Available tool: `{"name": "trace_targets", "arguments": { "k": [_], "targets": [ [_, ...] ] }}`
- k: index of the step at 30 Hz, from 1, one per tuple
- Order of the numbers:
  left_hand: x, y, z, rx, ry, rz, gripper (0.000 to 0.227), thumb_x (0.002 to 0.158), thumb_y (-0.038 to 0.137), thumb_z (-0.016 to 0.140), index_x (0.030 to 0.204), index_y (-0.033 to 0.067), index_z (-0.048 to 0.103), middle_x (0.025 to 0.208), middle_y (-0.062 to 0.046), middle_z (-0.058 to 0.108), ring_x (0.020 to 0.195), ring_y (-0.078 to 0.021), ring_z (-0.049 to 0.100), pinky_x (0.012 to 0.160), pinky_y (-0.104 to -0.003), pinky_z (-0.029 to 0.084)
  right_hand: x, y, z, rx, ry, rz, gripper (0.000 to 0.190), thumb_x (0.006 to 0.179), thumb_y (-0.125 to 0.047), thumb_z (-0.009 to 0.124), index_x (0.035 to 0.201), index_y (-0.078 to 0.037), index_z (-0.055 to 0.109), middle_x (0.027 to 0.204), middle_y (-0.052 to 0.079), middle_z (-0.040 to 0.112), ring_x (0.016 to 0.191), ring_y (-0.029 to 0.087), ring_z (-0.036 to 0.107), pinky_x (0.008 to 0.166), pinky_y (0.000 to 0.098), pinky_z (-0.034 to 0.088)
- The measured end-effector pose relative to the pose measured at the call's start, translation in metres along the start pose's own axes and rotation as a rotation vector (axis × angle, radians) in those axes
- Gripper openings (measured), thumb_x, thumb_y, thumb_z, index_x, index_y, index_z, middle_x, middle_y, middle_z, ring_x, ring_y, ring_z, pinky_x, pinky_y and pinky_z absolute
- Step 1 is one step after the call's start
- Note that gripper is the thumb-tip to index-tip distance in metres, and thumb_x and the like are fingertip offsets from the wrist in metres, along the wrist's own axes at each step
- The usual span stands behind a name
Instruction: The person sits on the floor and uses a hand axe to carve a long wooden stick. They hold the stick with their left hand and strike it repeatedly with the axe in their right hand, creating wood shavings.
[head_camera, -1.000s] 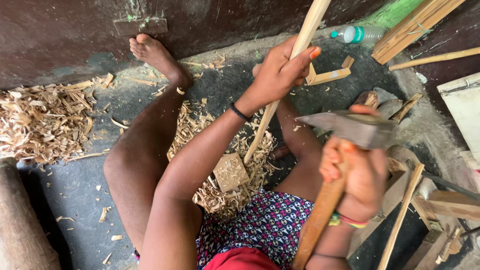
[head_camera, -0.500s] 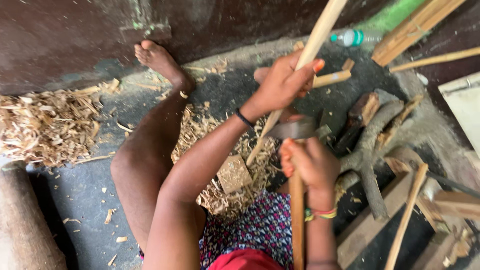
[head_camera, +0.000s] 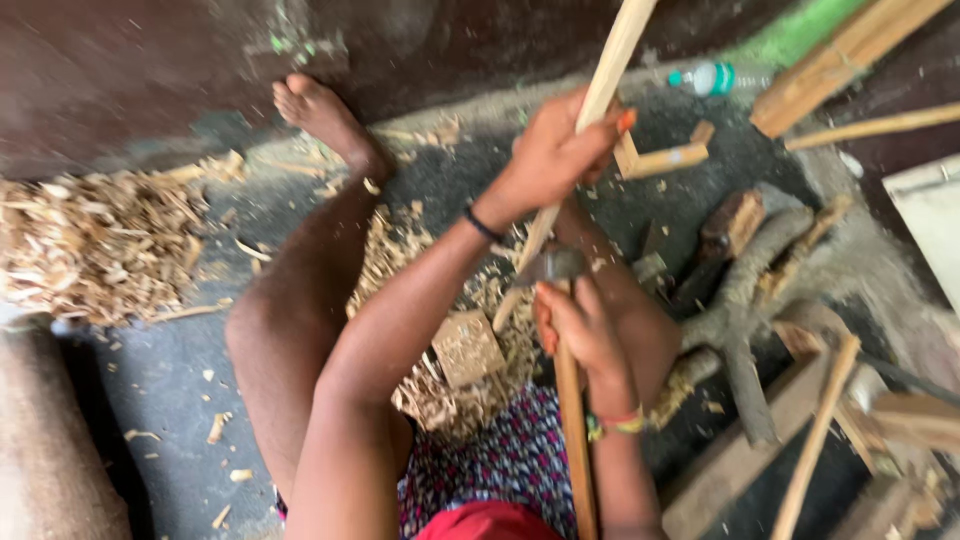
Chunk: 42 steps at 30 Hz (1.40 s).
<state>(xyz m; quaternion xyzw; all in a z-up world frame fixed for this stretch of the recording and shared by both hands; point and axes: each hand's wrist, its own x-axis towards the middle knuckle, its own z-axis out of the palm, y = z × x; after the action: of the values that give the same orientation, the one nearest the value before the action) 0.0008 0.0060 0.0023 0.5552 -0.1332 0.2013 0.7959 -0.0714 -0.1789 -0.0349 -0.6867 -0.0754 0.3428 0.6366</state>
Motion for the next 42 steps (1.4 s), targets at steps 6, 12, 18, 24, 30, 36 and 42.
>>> {"name": "trace_targets", "arguments": {
  "k": [6,12,18,24,30,36,42],
  "targets": [
    [-0.003,-0.002,-0.005,-0.15,-0.093,-0.016,0.018,0.105,0.017,0.058,0.093,0.0065,0.052,0.07,0.003,0.051,0.057,-0.0054,0.046,0.049,-0.025,0.039,-0.032,-0.055,-0.014,0.066,0.029,-0.18,0.05,0.097,-0.01,0.056,0.144,-0.016,0.041,0.07,0.004,0.051,0.045,0.009,0.046,0.038,0.0254,0.042],
    [0.005,-0.004,-0.011,-0.293,-0.164,-0.038,0.011,0.104,0.011,0.05,0.094,0.006,0.05,0.071,0.001,0.049,0.059,-0.0063,0.041,0.05,-0.025,0.033,-0.083,-0.094,-0.031,0.284,-0.094,-0.397,0.053,0.102,-0.009,0.06,0.149,-0.019,0.04,0.081,0.003,0.052,0.055,0.009,0.046,0.047,0.0238,0.044],
    [0.007,-0.001,-0.017,-0.282,-0.118,-0.065,0.009,0.102,0.01,0.051,0.096,0.0038,0.053,0.067,0.001,0.047,0.054,-0.007,0.04,0.046,-0.026,0.034,0.004,0.013,-0.008,0.062,-0.103,-0.042,0.038,0.102,-0.014,0.058,0.138,-0.016,0.049,0.072,0.001,0.055,0.046,0.008,0.048,0.039,0.024,0.042],
    [0.01,-0.002,-0.03,-0.231,-0.107,-0.07,0.015,0.102,0.011,0.051,0.093,0.0013,0.057,0.062,-0.001,0.049,0.049,-0.0084,0.043,0.044,-0.027,0.035,-0.01,0.0,-0.02,0.001,0.007,-0.07,0.045,0.099,-0.013,0.056,0.142,-0.016,0.044,0.069,0.003,0.051,0.043,0.009,0.046,0.037,0.0253,0.041],
    [0.016,0.002,-0.028,-0.25,-0.161,-0.054,0.014,0.102,0.012,0.048,0.088,0.008,0.047,0.061,0.0,0.047,0.049,-0.0075,0.042,0.045,-0.026,0.033,-0.071,-0.087,-0.043,0.348,-0.113,-0.481,0.054,0.102,-0.011,0.059,0.152,-0.016,0.039,0.08,0.005,0.054,0.056,0.01,0.051,0.048,0.0254,0.046],
    [0.015,-0.001,-0.022,-0.298,-0.2,-0.069,0.014,0.103,0.01,0.047,0.089,0.0084,0.044,0.066,0.0,0.045,0.053,-0.0077,0.042,0.047,-0.026,0.036,-0.009,0.0,-0.039,0.173,-0.096,-0.09,0.035,0.106,-0.011,0.061,0.134,-0.009,0.041,0.077,0.003,0.049,0.053,0.007,0.047,0.043,0.0236,0.042],
    [0.008,0.011,-0.036,-0.228,-0.184,0.062,0.023,0.106,0.014,0.049,0.085,0.0093,0.043,0.059,-0.001,0.046,0.047,-0.0091,0.043,0.051,-0.028,0.042,0.011,0.023,-0.012,0.056,-0.115,-0.003,0.042,0.098,-0.008,0.056,0.137,-0.019,0.044,0.068,0.001,0.05,0.043,0.008,0.047,0.035,0.0234,0.039]
  ]
}}
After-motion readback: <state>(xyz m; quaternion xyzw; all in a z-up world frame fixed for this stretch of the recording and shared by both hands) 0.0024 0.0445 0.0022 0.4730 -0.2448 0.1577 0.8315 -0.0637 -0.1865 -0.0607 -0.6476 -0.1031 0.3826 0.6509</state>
